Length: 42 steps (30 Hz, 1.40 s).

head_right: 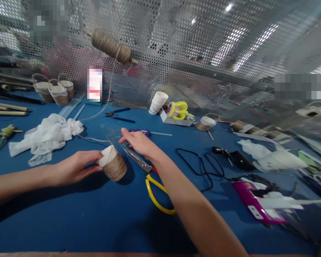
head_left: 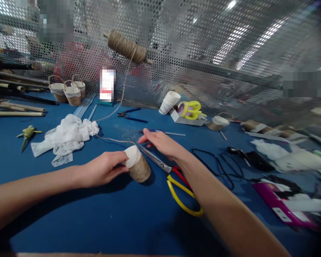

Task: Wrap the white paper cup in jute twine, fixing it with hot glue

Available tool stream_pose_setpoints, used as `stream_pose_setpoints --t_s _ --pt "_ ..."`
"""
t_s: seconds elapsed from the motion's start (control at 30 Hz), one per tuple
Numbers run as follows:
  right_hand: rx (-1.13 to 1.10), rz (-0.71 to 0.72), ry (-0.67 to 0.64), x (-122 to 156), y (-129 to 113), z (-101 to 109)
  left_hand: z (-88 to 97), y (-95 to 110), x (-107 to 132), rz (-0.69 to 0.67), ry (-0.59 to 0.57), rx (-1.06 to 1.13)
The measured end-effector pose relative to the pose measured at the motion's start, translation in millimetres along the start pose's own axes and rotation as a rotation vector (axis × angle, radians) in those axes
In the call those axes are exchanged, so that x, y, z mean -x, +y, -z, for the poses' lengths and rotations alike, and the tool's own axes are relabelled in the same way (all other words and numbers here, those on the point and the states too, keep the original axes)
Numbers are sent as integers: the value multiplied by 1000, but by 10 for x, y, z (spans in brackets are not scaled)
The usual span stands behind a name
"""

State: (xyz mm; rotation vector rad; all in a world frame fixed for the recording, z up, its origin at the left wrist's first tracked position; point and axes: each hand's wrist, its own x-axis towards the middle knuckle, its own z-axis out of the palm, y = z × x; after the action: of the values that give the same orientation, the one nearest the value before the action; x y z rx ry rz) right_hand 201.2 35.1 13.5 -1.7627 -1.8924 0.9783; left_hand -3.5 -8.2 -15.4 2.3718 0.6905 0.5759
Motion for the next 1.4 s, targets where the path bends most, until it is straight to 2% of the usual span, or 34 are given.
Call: stream_pose_setpoints --t_s 0.07,0.13,0.2,0.27,0.37,0.43,0.53,0.67,0.77,0.83,0.9,0.97,1.07,1.17,1.27,1.4 --pt "-183 33 -214 48 -86 -112 -7 25 3 -11 -14 19" --pt "-483 51 -412 76 -133 -194 -9 50 5 -10 -29 30" --pt "-754 79 -497 113 -166 -219 -6 66 5 -11 -33 39" --pt "-895 114 -450 186 -202 -186 3 69 3 -3 -17 50" --pt "-978 174 -306 341 -251 -89 23 64 -3 57 0 103" --pt "-956 218 -213 418 -252 -43 40 69 -7 96 -17 155" --pt "-790 190 -172 418 -184 -49 60 91 -10 108 -37 187" --pt "-605 58 -262 263 -70 -146 75 127 -3 96 -65 165" --pt "-702 67 -426 196 -69 -189 83 140 5 88 -107 167" --pt "-788 106 -463 212 -100 -180 93 143 4 101 -125 182" --pt "-810 165 -385 264 -131 -148 107 144 -1 130 -127 203" --pt "-764 212 -249 332 -148 -106 122 145 -7 161 -124 236" --pt "-602 254 -42 442 -154 -55 136 145 -14 204 -116 292" --pt "-462 268 108 542 -158 -46 138 141 -18 225 -98 334" --pt "-417 264 189 605 -163 -68 139 140 -21 219 -93 353" --pt "-386 248 231 612 -145 -98 146 151 -20 216 -89 326"
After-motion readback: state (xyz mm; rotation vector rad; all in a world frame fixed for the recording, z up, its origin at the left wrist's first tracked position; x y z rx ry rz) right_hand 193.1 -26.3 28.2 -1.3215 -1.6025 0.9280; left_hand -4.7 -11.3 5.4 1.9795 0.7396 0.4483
